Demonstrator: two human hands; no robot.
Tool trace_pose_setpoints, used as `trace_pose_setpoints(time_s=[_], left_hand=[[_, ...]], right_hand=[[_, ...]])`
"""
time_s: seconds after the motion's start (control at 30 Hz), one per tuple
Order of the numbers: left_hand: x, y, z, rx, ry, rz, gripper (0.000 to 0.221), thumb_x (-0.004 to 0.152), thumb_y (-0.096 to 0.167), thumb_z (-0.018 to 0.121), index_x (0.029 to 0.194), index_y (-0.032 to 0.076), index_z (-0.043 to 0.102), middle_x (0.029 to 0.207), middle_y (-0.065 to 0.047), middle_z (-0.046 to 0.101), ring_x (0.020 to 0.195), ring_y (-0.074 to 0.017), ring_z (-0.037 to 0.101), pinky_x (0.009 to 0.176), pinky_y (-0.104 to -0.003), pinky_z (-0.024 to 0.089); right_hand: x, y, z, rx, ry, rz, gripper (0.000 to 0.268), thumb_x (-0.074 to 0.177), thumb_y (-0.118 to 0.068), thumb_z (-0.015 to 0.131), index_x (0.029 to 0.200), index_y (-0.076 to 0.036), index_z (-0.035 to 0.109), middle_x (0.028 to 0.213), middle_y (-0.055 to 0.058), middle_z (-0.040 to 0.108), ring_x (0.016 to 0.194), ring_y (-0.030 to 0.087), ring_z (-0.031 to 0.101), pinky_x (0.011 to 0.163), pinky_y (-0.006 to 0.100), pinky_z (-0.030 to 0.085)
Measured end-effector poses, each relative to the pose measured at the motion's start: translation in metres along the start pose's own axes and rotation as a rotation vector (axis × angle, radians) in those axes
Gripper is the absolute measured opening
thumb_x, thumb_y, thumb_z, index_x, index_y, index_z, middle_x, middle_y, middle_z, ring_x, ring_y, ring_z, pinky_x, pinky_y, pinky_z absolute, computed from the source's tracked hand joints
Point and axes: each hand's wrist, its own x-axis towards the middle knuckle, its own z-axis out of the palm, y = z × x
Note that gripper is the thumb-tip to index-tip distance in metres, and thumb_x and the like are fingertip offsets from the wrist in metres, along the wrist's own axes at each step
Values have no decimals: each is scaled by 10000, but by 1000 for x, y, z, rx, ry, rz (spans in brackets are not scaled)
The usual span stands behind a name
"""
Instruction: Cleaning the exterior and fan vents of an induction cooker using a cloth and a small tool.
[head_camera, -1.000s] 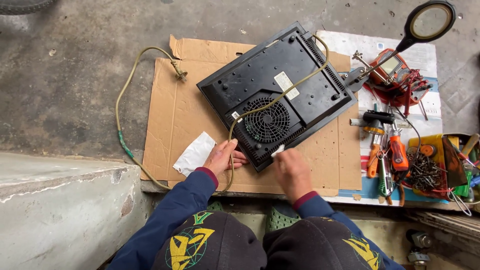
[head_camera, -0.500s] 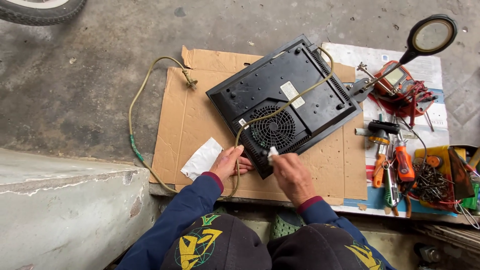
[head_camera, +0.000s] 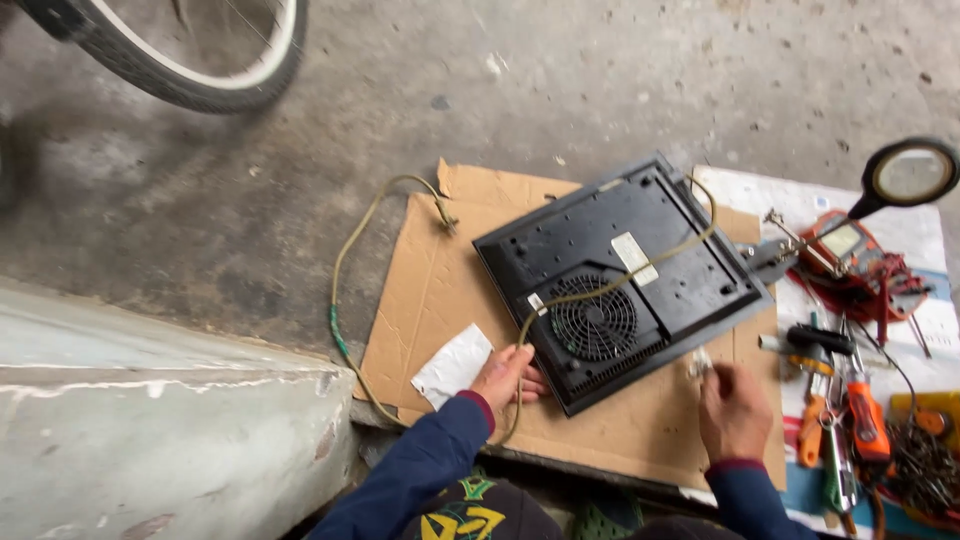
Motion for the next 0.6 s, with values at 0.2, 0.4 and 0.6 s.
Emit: trace_pose_setpoints(time_s=[0.2,0.4,0.6], left_hand=[[16,2,-4,13,-3,97,356,1067,245,559,1395,120,619,1205,-110,707,946,-238,769,845,-367,691],[24,3,-8,29,-22,37,814,969,337,747,1665,60,429,1257,-153,737,880,-201,762,707,-329,700],[26,6,-10,-16,-35,20,999,904,330,838,1719,53,329,1291,-160,728,902,-199,724,739,-324,709]], right_hand=[[-41,9,-38,-195,-198,418,299,1133,-403,644,1249,-200,832,1127,95,863,1007,341,794,889,492,602],[-29,39,-51,-263,-141,327,275,1177,-283,638,1355,-175,818,1225,117,795,1048,342,774,950,503,605],[-5,44,-57,-256,-26,218,247,1137,-191,675,1293,-109,848,1173,117,828,1047,344,765,965,492,598]])
